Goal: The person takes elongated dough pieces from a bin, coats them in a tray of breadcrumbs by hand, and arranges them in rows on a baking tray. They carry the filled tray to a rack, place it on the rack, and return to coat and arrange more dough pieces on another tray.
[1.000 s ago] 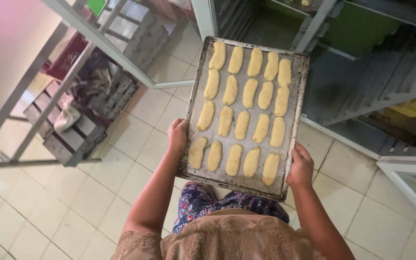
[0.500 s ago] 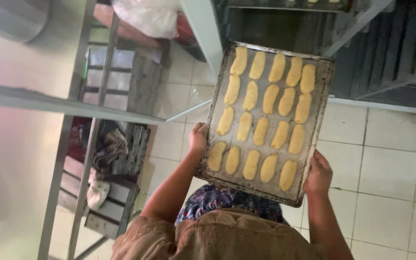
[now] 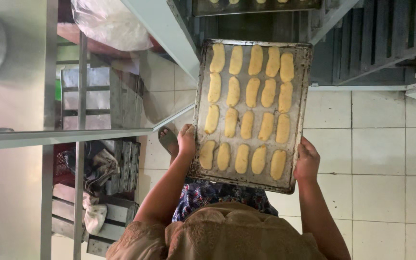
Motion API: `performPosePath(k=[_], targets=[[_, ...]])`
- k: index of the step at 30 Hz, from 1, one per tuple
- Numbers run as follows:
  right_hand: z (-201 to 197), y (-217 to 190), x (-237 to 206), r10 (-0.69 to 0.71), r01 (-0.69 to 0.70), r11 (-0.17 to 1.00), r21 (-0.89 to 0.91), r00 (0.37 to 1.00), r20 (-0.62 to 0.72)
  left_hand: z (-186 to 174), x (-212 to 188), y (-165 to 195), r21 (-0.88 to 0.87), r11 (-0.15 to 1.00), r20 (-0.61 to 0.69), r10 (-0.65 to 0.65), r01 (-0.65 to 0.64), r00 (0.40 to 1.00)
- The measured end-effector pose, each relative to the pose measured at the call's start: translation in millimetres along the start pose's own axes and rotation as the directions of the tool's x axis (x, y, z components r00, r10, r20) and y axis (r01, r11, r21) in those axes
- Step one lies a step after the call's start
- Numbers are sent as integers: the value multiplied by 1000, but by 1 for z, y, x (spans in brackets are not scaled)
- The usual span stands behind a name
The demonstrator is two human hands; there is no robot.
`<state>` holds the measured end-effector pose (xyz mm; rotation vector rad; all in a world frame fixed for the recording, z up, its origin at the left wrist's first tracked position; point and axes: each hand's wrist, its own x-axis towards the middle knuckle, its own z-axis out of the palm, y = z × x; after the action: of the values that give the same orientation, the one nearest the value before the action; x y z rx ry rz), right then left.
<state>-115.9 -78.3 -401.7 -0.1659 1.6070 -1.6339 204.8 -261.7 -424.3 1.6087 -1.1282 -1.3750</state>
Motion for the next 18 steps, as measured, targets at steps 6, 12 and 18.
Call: performPosePath(k=[6,12,18], targets=[[13,-2,6,-76,76,997,-4,997,-3,4,7,18,-81,996,5,-24,24,1000],[17,-8,6,-30,28,998,49,998,48,6,5,20,-78,995,-9,-59,58,998],[5,-7,16,-9,11,999,-40,999,52,9,-5,4,-140,986,10,90,-88,996]])
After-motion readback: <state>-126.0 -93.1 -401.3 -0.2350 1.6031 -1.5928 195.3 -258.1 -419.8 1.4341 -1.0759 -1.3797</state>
